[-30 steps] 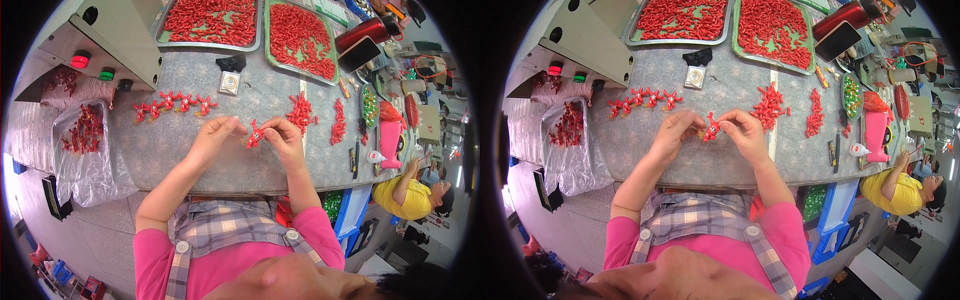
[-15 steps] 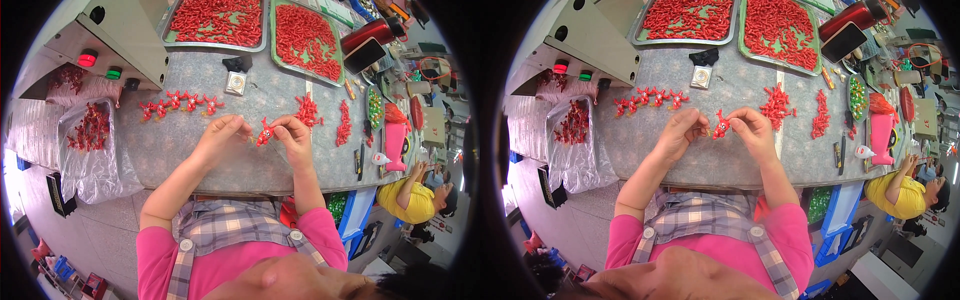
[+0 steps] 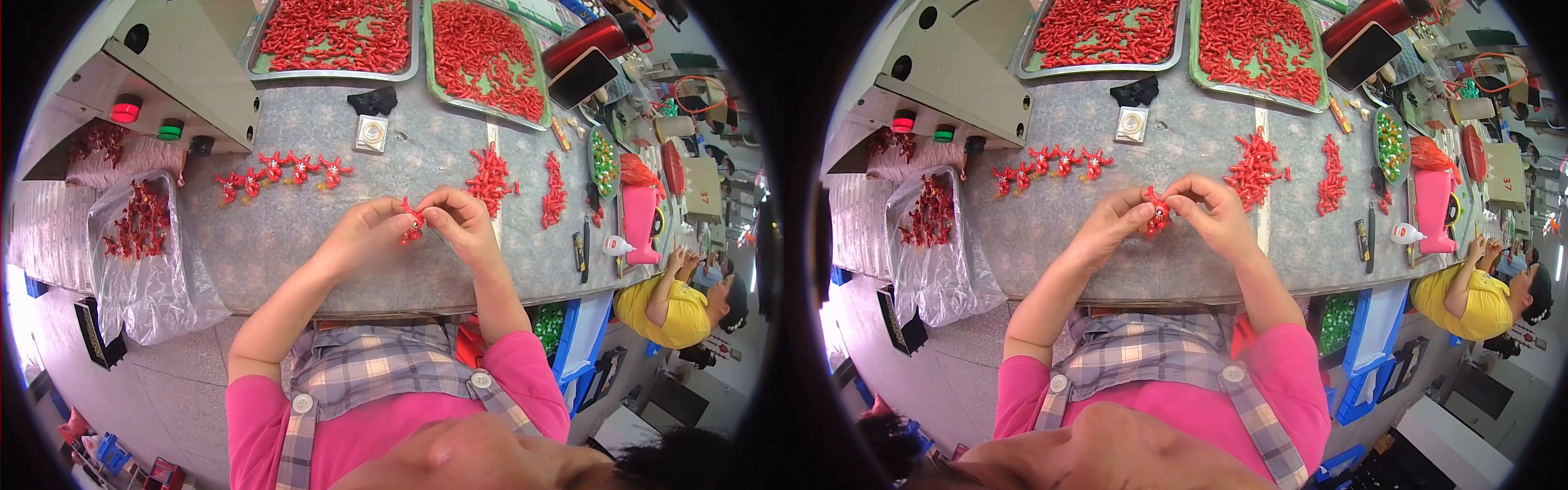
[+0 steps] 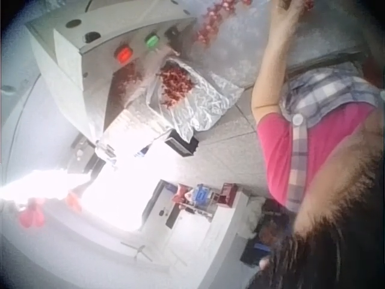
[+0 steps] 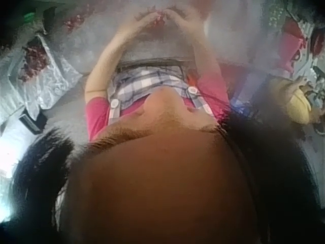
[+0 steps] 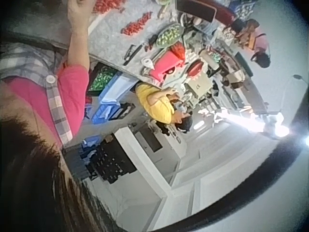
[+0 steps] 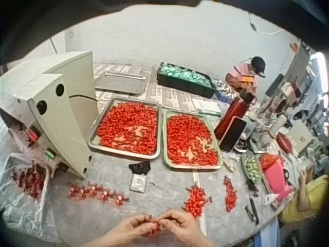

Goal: The person assembles small red plastic toy components into finished toy units by hand.

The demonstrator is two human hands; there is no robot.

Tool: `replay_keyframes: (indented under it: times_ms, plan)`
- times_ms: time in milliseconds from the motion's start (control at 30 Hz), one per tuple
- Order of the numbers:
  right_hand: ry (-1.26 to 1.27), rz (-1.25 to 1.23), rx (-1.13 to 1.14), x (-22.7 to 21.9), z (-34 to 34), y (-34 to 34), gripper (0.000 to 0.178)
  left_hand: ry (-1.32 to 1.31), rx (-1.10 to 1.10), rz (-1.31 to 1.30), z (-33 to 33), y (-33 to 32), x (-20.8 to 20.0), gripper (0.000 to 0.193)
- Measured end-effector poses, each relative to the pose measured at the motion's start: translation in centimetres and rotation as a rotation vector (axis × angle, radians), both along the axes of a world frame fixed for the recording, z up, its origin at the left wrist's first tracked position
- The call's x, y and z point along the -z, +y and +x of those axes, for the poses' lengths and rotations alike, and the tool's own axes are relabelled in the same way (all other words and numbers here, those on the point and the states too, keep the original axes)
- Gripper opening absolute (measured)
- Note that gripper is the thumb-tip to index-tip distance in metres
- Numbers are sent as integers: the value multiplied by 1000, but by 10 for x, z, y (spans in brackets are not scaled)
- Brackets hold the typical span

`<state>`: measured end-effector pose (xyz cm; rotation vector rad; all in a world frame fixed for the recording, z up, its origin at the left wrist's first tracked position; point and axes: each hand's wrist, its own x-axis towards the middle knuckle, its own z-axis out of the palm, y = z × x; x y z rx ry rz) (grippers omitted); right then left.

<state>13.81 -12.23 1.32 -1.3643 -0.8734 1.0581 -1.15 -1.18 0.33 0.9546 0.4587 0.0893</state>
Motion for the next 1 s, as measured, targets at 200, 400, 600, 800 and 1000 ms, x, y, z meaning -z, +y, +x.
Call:
replay_keyframes:
  times_ms: [200,400,600,800,1000]
  plan:
    - [-30,-6,-37,0,-2,1,12,9,-1,44,1,-2,1,28]
    - [83,24,-27,-1,2,0,13,7,-7,-190,-2,2,8,29]
    - [-94,-35,-38,0,0,-1,12,48,-6,61,5,-7,-6,27]
    - [-46,50,-70,-8,4,1,8,28,-49,-152,-3,-2,8,20]
    - [-315,134,-42,-9,9,-4,11,52,-11,-11,3,-3,8,19]
